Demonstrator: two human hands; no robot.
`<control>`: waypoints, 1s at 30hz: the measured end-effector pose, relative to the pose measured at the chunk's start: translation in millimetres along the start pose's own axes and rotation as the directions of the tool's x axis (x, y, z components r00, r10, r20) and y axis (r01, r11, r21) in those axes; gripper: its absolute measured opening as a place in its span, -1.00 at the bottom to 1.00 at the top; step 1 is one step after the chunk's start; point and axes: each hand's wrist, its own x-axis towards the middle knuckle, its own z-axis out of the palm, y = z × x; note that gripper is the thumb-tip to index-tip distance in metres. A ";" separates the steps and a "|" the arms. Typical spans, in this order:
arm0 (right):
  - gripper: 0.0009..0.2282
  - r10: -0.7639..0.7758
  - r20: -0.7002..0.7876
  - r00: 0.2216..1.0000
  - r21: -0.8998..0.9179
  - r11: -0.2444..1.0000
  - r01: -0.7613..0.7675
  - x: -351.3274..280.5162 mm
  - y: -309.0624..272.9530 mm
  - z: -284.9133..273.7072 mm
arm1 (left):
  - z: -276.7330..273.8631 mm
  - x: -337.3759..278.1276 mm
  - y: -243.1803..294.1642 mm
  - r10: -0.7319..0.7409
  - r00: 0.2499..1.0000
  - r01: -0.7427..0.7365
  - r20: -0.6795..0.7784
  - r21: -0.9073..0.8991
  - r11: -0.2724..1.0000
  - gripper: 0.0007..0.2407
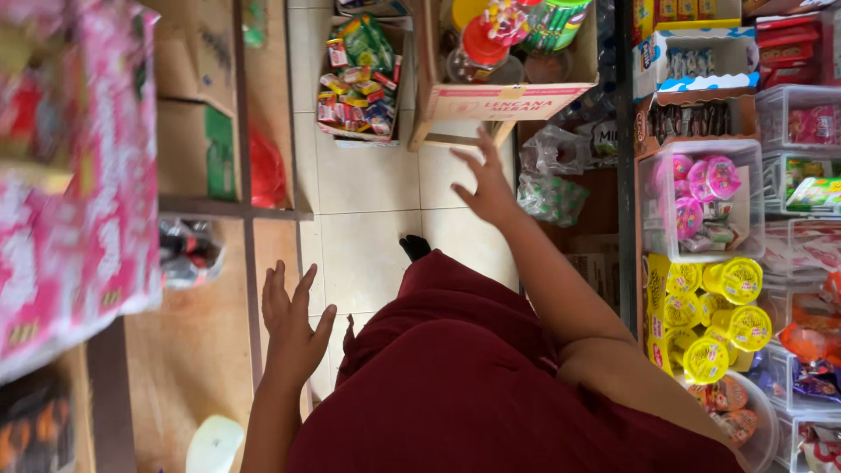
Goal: The person moves various jars and containers of snacks and items from a cardboard box onto wooden shelves in a grocery store environment, using a cloth to wipe down some of the surfaces and jars.
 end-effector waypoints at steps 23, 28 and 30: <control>-0.33 0.373 -0.672 0.639 0.175 0.919 -0.353 240.5 276.2 -96.0 | 49.2 252.5 84.9 -0.136 0.931 0.183 0.339 -0.111 0.977 -0.50; -0.37 0.185 -0.729 0.660 0.059 0.976 -0.208 233.2 285.9 -102.8 | 47.2 253.9 74.2 -0.103 0.945 0.148 0.312 -0.124 0.981 -0.50; -0.37 0.163 -0.729 0.665 0.063 0.983 -0.171 229.3 294.4 -108.2 | 45.5 258.1 77.9 -0.118 0.943 0.155 0.312 -0.097 0.983 -0.50</control>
